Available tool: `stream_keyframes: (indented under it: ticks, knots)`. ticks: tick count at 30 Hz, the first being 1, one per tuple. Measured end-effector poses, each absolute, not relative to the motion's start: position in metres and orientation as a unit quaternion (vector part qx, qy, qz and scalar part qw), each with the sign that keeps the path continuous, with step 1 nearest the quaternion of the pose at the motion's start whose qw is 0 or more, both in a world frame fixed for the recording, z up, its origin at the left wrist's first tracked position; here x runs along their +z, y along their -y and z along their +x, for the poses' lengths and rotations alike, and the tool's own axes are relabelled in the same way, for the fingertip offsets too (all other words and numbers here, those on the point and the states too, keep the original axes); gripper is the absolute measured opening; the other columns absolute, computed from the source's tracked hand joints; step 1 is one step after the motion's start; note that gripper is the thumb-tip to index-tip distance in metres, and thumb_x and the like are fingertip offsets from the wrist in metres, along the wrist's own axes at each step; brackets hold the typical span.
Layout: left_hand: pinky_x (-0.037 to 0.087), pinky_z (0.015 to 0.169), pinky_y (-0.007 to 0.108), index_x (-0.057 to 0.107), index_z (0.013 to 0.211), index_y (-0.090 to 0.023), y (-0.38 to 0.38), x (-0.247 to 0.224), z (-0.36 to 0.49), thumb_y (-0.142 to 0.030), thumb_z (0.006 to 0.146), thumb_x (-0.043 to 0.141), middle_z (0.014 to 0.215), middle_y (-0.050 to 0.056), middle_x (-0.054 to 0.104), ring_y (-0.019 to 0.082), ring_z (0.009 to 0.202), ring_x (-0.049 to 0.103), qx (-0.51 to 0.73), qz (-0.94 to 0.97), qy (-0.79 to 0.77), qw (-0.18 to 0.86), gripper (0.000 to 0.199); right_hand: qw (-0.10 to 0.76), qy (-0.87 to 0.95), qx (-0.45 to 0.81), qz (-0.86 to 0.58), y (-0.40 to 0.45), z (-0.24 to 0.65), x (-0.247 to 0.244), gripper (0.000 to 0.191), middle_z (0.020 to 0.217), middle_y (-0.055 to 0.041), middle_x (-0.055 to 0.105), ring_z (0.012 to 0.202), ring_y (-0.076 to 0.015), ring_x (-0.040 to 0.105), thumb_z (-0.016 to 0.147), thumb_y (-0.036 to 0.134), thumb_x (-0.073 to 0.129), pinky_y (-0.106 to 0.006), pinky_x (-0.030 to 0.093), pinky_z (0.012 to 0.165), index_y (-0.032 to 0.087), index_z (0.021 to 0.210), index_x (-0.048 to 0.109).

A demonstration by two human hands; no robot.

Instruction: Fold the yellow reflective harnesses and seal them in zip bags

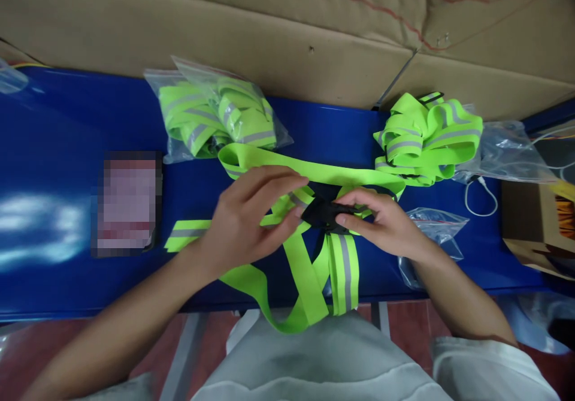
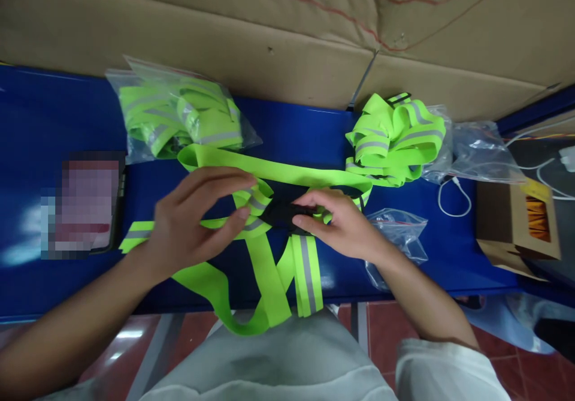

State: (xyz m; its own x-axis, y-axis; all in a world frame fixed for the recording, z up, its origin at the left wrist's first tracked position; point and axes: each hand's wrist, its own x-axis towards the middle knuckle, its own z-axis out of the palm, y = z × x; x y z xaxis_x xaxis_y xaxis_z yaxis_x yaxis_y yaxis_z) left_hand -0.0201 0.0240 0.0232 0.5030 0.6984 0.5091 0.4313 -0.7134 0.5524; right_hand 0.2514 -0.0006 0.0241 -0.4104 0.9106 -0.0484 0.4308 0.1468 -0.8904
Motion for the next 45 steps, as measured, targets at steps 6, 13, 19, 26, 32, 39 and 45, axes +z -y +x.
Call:
stream_keyframes:
  ticks: [6,13,19,26,32,39,45]
  knots:
    - [0.043,0.114,0.045,0.043,0.153,-0.016,-0.018,0.021,-0.015,-0.044,0.096,0.070,0.146,0.019,0.057,0.030,0.135,0.054,0.291,0.881,-0.268,0.259,0.069,0.306,0.731,0.411,-0.451,0.001,0.253,0.028,0.015,0.089,-0.0009,0.072,0.080,-0.0152,0.066,0.095,0.035,0.075,-0.029,0.051,0.077,0.021,0.096,0.070]
    - [0.046,0.085,0.029,0.073,0.106,-0.021,-0.027,0.036,-0.022,-0.044,0.094,0.073,0.096,0.003,0.070,0.017,0.092,0.063,0.143,0.828,-0.240,0.485,0.026,0.295,0.793,0.421,-0.327,0.006,0.251,0.024,0.019,0.104,-0.0019,0.076,0.102,-0.0177,0.071,0.090,0.033,0.081,-0.041,0.043,0.111,0.023,0.103,0.071]
    - [0.046,0.069,0.024,0.070,0.088,-0.015,-0.030,0.034,-0.023,-0.047,0.088,0.080,0.087,0.002,0.066,0.014,0.077,0.063,0.123,0.727,-0.162,0.656,0.033,0.321,0.779,0.435,-0.319,0.008,0.247,0.029,0.028,0.110,-0.0065,0.071,0.108,-0.0198,0.067,0.093,0.034,0.078,-0.034,0.053,0.094,0.022,0.117,0.069]
    - [0.052,0.076,0.028,0.073,0.099,-0.015,-0.025,0.025,-0.015,-0.058,0.093,0.070,0.095,0.006,0.070,0.019,0.086,0.065,0.207,0.684,-0.210,0.667,0.043,0.390,0.697,0.340,-0.497,0.011,0.252,0.031,0.015,0.081,0.0008,0.063,0.072,-0.0129,0.058,0.098,0.036,0.070,-0.027,0.047,0.065,0.023,0.093,0.065]
    - [0.058,0.080,0.032,0.077,0.106,-0.022,-0.023,0.024,-0.015,-0.060,0.090,0.071,0.102,0.008,0.075,0.023,0.093,0.071,0.221,0.656,-0.224,0.686,0.042,0.341,0.682,0.461,-0.453,0.009,0.255,0.037,0.034,0.100,-0.0046,0.073,0.087,-0.0163,0.069,0.105,0.052,0.055,-0.028,0.055,0.076,0.023,0.116,0.067]
    - [0.061,0.080,0.038,0.080,0.103,-0.025,-0.022,0.019,-0.016,-0.073,0.079,0.075,0.101,0.008,0.077,0.028,0.093,0.074,0.240,0.588,-0.251,0.731,0.053,0.314,0.730,0.494,-0.353,0.005,0.257,0.036,0.036,0.133,-0.0096,0.064,0.128,-0.0231,0.061,0.099,0.049,0.067,-0.034,0.049,0.108,0.023,0.123,0.064]
    - [0.058,0.104,0.049,0.065,0.136,-0.028,-0.013,0.015,-0.019,-0.071,0.057,0.092,0.123,0.010,0.073,0.035,0.119,0.070,0.210,0.598,-0.173,0.754,0.093,0.293,0.661,0.582,-0.372,0.008,0.258,0.038,0.032,0.089,0.0001,0.067,0.075,-0.0125,0.062,0.096,0.052,0.070,-0.022,0.050,0.064,0.021,0.104,0.063]
